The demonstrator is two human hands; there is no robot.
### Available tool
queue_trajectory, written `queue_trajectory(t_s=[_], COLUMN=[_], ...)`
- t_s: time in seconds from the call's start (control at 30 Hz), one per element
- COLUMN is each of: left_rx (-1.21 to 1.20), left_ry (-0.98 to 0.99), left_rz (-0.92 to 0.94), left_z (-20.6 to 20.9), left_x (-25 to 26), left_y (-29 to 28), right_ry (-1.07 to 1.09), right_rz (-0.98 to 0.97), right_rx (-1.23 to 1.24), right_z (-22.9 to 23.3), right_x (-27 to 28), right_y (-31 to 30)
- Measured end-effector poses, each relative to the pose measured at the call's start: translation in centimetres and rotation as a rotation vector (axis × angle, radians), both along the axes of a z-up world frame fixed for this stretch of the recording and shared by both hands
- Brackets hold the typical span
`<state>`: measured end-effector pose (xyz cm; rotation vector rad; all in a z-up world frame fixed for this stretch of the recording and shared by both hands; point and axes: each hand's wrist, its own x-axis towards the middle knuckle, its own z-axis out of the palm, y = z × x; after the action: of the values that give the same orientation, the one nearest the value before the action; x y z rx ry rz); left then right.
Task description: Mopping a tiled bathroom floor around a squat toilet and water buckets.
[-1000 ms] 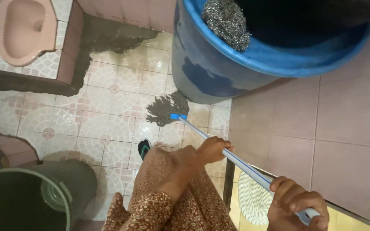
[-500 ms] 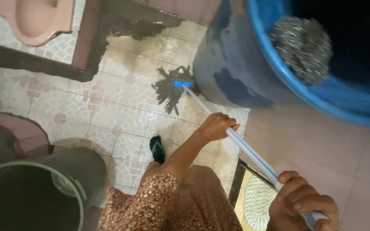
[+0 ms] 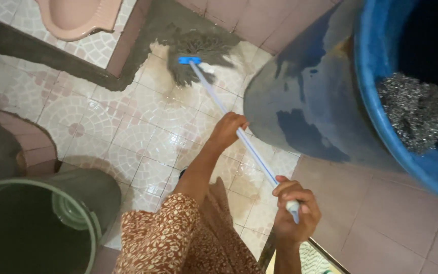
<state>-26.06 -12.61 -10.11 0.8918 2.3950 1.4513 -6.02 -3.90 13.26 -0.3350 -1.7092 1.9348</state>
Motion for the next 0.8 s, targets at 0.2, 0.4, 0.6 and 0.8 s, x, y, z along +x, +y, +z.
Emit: queue_trajectory(t_s=[0.2,0.4,0.6,0.8], left_rx=[0.019,-0.214,-0.304,-0.170], left_ry=[0.154,-0.033,-0.112,0.059], left_rz=[0.322,0.430,0.507,0.597], left_z=[2.1,5.4,5.0,6.2], left_x=[3.9,11.7,20.8,27.0], left_y=[-7.4,-12.2,-13.5,-8.0], right_ry=[0.032,-0.045,-0.112,-0.046], right_rz=[0.123,0.269,0.351,0.322], right_rx=[-0.113,-0.270,-0.446,-0.336], right_z=[1.4,2.5,3.1,5.3], right_x=[-0.7,1.9,7.9,16.5], right_y=[-2.5,-1.7,-0.8,2.6])
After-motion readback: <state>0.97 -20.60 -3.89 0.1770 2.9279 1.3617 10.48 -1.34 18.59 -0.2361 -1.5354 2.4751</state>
